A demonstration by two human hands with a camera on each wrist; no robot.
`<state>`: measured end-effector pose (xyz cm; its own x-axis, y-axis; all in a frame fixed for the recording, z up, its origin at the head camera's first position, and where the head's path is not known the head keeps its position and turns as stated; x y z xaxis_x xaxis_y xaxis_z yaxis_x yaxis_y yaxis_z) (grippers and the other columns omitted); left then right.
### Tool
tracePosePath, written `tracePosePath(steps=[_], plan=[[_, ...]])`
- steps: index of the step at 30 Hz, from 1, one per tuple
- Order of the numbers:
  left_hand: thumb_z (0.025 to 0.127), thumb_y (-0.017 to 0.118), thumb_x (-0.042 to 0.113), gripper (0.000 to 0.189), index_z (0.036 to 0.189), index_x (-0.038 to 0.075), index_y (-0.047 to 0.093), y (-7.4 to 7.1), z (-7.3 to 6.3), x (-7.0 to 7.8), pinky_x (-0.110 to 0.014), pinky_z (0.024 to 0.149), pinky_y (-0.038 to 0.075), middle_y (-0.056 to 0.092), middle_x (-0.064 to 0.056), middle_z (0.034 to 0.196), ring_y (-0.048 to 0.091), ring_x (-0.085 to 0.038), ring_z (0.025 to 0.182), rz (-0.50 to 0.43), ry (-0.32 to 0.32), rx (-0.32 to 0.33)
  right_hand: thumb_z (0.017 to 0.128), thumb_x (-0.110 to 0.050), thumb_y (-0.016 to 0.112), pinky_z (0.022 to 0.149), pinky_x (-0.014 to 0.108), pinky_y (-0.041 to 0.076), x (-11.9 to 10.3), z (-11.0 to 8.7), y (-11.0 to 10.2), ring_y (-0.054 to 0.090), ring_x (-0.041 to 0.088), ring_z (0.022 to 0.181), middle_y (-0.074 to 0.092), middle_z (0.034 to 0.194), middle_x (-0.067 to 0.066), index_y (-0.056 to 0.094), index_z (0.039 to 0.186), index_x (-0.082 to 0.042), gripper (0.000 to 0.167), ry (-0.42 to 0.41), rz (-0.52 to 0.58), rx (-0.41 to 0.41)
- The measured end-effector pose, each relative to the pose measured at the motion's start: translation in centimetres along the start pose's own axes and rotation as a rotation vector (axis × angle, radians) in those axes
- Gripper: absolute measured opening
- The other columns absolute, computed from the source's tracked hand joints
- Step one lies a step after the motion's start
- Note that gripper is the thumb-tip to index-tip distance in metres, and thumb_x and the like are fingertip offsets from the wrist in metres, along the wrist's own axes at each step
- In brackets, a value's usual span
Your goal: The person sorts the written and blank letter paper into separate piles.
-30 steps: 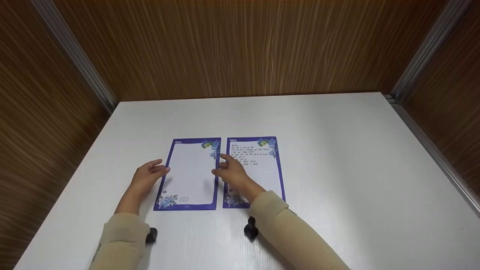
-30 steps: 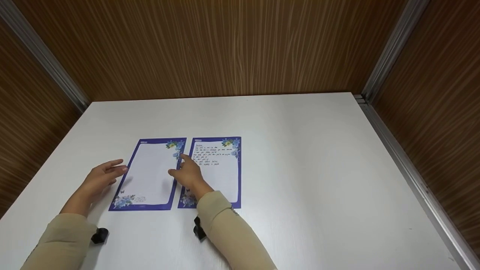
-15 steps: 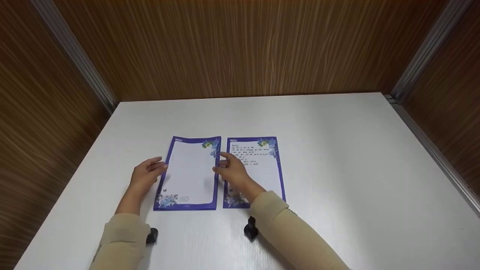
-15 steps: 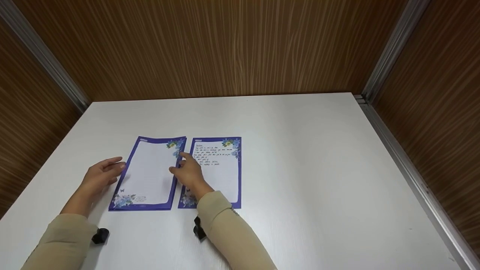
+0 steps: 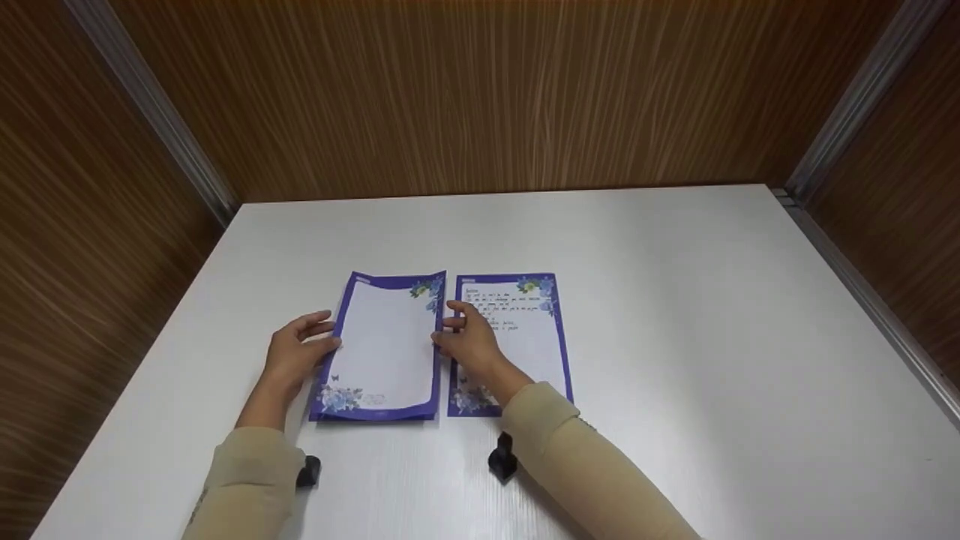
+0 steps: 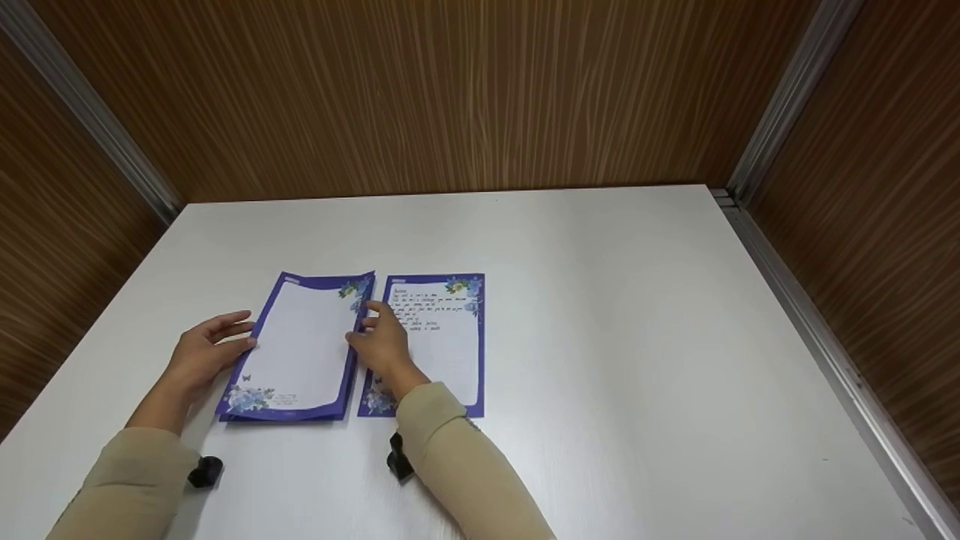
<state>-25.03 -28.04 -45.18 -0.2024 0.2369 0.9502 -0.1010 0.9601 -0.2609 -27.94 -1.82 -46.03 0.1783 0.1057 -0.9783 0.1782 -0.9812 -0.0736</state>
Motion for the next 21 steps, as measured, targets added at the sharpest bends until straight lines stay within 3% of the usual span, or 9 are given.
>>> tracePosePath(steps=[7,14,21], plan=[[0.090,0.063,0.002,0.056,0.142,0.000,0.041,0.2,-0.2,0.1,-0.024,0.081,0.053,0.049,-0.021,0.133,0.062,-0.015,0.099,-0.031,-0.006,-0.016,0.087,-0.004,0.066,0.073,0.029,0.056,0.2,0.1,-0.7,0.064,0.020,0.086,0.059,0.111,0.011,0.042,0.141,-0.004,0.059,0.002,-0.039,0.026],[0.091,0.062,0.004,0.047,0.136,-0.002,0.048,0.9,-0.3,0.4,-0.020,0.081,0.051,0.054,-0.017,0.124,0.060,-0.011,0.096,-0.051,-0.024,-0.003,0.089,-0.001,0.062,0.067,0.029,0.056,0.2,0.1,-1.6,0.063,0.018,0.079,0.063,0.103,0.012,0.046,0.139,-0.001,0.052,-0.020,-0.008,0.030],[0.091,0.064,0.005,0.046,0.135,0.000,0.051,1.7,-0.2,0.5,-0.019,0.085,0.050,0.055,-0.016,0.123,0.056,-0.018,0.106,-0.045,-0.040,0.033,0.089,-0.002,0.064,0.069,0.031,0.056,0.1,0.0,-2.6,0.063,0.020,0.085,0.063,0.107,0.012,0.050,0.137,-0.007,0.050,-0.025,-0.052,0.050]])
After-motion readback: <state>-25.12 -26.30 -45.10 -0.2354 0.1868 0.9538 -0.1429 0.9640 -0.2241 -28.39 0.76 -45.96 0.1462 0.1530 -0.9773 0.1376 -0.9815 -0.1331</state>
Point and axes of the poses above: each hand's wrist, its own z-axis towards the middle knuckle, its own y-axis out of the palm, x = y × z, the point moved 4 cm from there along z, towards the middle knuckle
